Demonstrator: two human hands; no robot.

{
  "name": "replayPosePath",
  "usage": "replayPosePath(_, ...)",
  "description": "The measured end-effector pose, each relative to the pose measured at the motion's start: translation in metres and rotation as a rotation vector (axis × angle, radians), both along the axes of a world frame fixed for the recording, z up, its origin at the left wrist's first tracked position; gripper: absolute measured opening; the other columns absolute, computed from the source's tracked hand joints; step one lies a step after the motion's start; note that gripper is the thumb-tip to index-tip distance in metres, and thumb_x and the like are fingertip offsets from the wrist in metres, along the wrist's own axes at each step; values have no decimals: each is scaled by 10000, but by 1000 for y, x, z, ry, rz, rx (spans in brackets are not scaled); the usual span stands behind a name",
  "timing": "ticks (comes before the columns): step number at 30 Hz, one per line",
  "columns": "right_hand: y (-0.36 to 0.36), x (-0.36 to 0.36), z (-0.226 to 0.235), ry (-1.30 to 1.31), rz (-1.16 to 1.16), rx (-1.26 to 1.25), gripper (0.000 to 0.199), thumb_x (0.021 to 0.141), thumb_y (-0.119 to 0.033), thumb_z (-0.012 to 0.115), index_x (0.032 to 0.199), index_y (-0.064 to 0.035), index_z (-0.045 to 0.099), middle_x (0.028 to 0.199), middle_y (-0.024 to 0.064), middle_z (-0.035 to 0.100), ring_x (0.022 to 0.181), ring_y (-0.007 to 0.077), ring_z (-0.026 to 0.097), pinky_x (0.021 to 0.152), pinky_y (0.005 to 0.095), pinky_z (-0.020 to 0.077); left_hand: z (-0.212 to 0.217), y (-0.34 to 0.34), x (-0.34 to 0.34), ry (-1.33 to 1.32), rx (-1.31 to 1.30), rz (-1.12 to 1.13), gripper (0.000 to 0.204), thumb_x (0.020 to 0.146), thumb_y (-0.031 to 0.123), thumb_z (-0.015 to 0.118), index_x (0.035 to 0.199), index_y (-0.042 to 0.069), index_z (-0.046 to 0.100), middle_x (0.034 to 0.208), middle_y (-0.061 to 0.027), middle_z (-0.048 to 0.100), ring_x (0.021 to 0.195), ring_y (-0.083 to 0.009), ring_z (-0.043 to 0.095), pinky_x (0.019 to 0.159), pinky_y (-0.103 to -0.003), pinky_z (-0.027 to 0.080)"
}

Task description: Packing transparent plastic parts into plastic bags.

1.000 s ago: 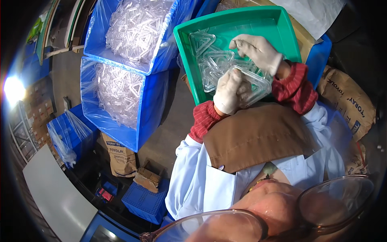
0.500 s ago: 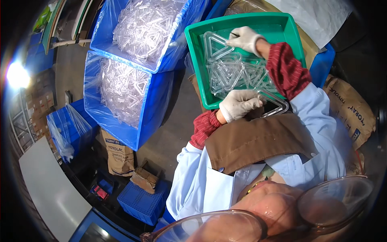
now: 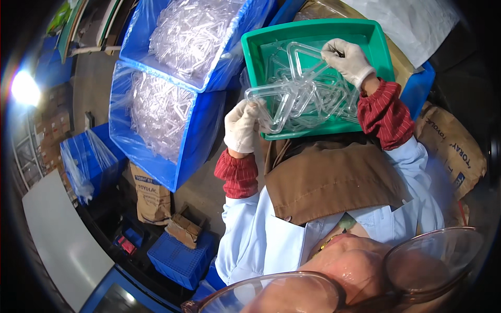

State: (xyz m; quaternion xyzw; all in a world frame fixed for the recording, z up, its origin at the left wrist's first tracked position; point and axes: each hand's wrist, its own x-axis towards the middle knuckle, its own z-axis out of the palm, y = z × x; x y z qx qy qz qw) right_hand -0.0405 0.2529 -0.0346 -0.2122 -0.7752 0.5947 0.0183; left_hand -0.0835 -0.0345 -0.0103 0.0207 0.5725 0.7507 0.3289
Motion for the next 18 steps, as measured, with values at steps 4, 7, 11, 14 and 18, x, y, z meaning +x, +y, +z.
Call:
replayPosePath(4, -4, -1, 2, -77, 83, -219, 180, 795, -166, 639, 870, -4, 620, 703, -17, 569, 634, 53, 503, 616, 211, 447, -11, -27, -3, 21, -149, 74, 327, 862, 326, 582, 922, 4, 579, 720, -25, 583, 571, -84, 535, 511, -211, 438)
replayPosePath(7, -8, 0, 2, -88, 113, -199, 183, 797, -157, 635, 906, -11, 630, 707, -18, 571, 632, 51, 505, 613, 211, 451, -10, -31, -6, 31, -94, 316, 299, 887, 322, 542, 908, 26, 576, 683, -6, 555, 538, -81, 508, 498, -203, 430)
replayPosePath(11, -13, 4, 6, -89, 137, -12, 188, 797, -148, 631, 945, -31, 634, 714, -19, 584, 657, 49, 527, 622, 216, 460, -72, -88, -50, -204, 233, 780, 250, 929, 262, 467, 948, 25, 541, 771, -16, 561, 664, -101, 548, 593, -219, 504)
replayPosePath(14, -30, 6, 17, 233, 20, 97, 171, 803, -60, 613, 974, -63, 619, 824, -15, 611, 697, 40, 532, 603, 189, 440, -92, -152, -103, -194, 418, 1014, 255, 905, 259, 509, 980, 15, 513, 927, -81, 565, 802, -186, 573, 755, -289, 520)
replayPosePath(18, -30, 6, 34, 744, 9, 638, 303, 677, -44, 649, 967, -122, 616, 896, 33, 624, 718, 209, 612, 640, 269, 502, -26, -43, -75, -79, 178, 779, 528, 849, 398, 564, 1173, -5, 456, 1098, -168, 538, 963, -281, 556, 794, -388, 500)
